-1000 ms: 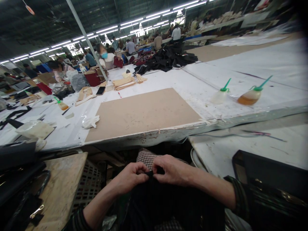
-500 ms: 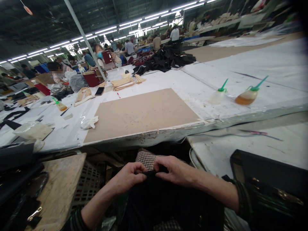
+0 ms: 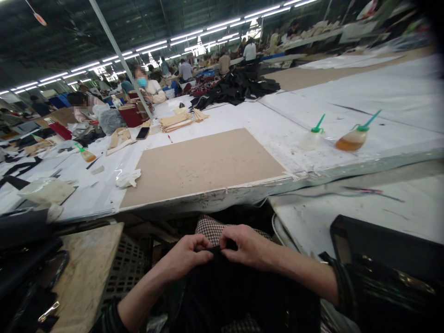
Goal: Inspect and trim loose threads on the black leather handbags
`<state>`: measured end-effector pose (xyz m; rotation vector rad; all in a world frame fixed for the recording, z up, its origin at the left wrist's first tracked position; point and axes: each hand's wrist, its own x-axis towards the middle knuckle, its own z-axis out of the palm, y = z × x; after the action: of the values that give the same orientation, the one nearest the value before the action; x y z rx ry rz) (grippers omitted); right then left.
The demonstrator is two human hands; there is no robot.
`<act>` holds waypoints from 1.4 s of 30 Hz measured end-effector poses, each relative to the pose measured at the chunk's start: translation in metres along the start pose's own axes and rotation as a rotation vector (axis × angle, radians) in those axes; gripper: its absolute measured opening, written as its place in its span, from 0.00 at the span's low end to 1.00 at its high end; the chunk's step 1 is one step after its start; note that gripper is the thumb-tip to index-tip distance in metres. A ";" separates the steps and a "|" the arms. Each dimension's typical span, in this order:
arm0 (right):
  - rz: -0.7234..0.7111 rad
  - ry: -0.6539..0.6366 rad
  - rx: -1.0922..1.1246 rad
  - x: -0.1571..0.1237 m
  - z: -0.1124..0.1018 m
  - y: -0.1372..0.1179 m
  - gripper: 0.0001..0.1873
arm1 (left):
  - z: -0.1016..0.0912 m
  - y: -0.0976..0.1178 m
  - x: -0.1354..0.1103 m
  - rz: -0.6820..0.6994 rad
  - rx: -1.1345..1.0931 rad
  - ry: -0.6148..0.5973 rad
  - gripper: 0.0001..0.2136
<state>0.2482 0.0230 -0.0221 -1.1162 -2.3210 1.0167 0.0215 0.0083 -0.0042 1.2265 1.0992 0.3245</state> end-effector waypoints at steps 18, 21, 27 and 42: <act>0.041 -0.104 0.208 -0.004 0.001 0.000 0.04 | 0.000 0.005 0.002 0.065 0.083 -0.054 0.10; 0.089 -0.033 0.200 -0.008 -0.003 -0.002 0.02 | -0.002 0.009 0.000 0.087 0.113 -0.056 0.09; 0.082 0.052 0.126 -0.020 -0.008 -0.004 0.03 | -0.001 0.015 0.001 0.066 0.125 -0.076 0.10; 0.190 0.002 0.168 -0.010 -0.009 -0.007 0.03 | 0.003 0.019 0.002 0.045 0.153 -0.076 0.12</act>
<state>0.2565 0.0162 -0.0109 -1.2856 -2.1129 1.2526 0.0310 0.0153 0.0110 1.3896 1.0464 0.2296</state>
